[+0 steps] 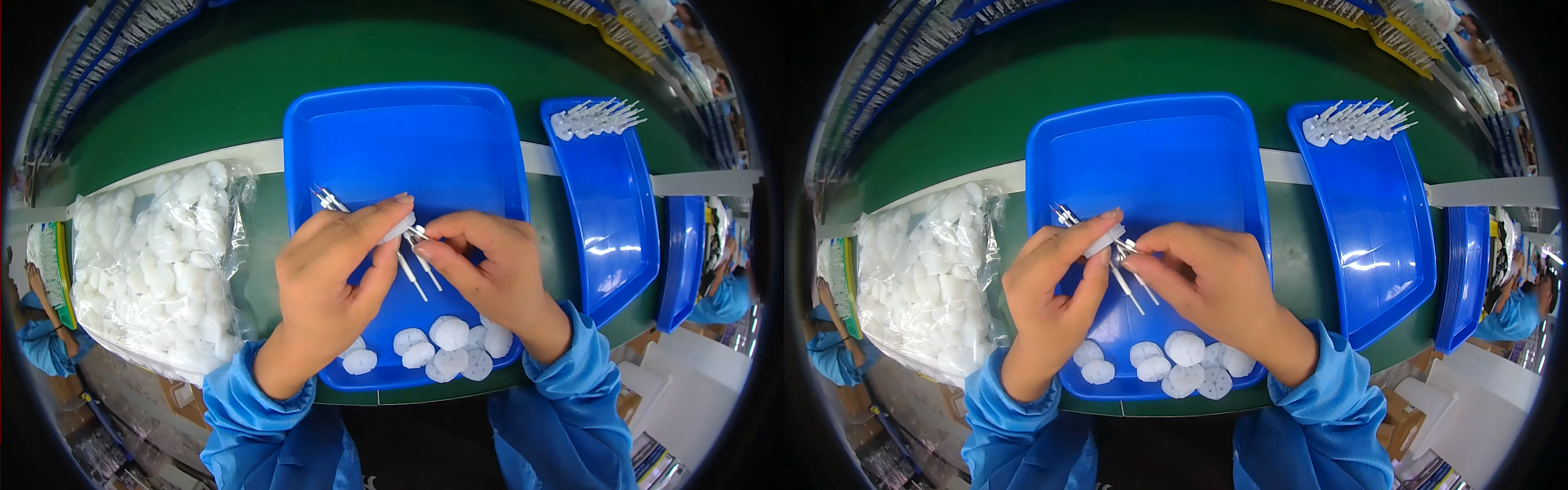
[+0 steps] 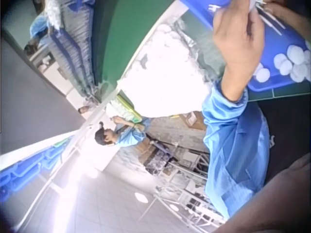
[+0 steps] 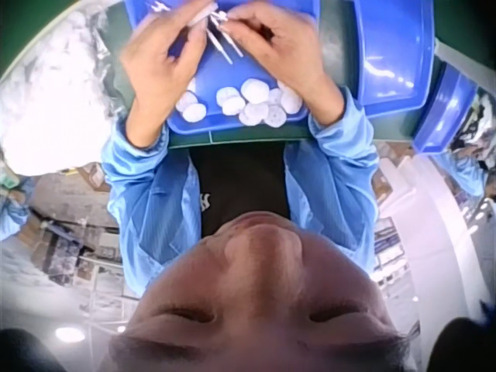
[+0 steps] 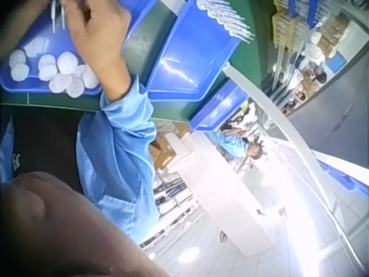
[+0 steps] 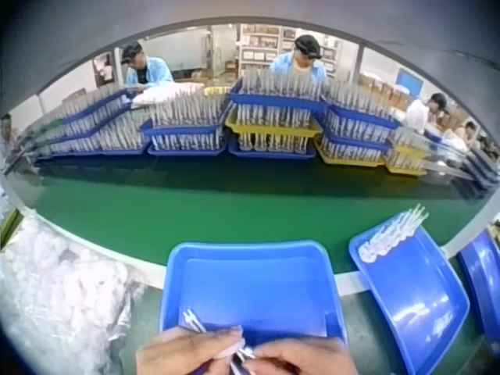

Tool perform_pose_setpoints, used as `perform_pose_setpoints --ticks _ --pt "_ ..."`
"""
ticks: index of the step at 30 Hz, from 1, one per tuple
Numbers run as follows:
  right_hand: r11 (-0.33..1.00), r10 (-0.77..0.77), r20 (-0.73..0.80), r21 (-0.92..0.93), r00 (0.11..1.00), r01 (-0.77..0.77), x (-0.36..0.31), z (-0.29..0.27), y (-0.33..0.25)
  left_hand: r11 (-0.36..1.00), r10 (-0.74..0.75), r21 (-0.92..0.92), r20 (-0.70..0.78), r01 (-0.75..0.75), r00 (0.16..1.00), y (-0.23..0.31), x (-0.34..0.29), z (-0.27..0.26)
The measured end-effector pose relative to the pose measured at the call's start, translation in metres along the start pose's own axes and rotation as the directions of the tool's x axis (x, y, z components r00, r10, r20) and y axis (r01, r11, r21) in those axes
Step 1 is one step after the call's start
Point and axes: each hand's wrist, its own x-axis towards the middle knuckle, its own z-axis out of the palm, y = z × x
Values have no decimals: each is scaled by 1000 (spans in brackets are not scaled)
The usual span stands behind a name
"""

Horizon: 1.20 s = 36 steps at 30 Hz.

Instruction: The person inserts white plastic sticks into the holes of white cotton pads held in a blue tray. They repeatedly pick up a stick, align it with a hole in a pad, and push it through until the pad is secured on the stick. The completed swabs are placed into a separate blue tray to the right.

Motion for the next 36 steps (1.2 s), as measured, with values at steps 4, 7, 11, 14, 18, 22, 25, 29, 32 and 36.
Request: perform_pose_setpoints --ticks 4,7,11,14,18,22,25,29,32,36 --pt "999 40 -42 11 998 -40 -1 8 7 994 68 90 -16 -67 998 1 0 3" --pt "984 -14 -78 -177 997 0 -4 10 8 987 41 155 18 -44 999 3 -6 6" --pt "921 -218 -103 -350 971 169 -2 10 10 984 -23 175 40 15 999 10 -9 5" --pt "903 -276 -89 -366 957 226 1 12 11 982 -75 178 42 66 996 14 -14 6" --pt "921 -268 -130 -324 955 215 1 12 15 981 -196 22 106 195 975 12 -11 -1" --pt "978 -172 -125 -137 977 155 4 4 10 871 -319 -371 71 321 945 -2 -10 6" --pt "983 -184 -85 -5 979 184 10 -4 11 954 -216 -195 75 227 973 3 -4 -3" --pt "956 -48 42 292 998 34 6 -6 13 998 9 -55 29 -7 1000 -3 -4 0" --pt "937 -30 32 348 999 17 2 -1 14 997 73 -24 16 -72 997 -1 -5 3" --pt "873 24 51 485 998 -46 2 -2 16 994 -6 -112 -32 3 999 4 -6 8"
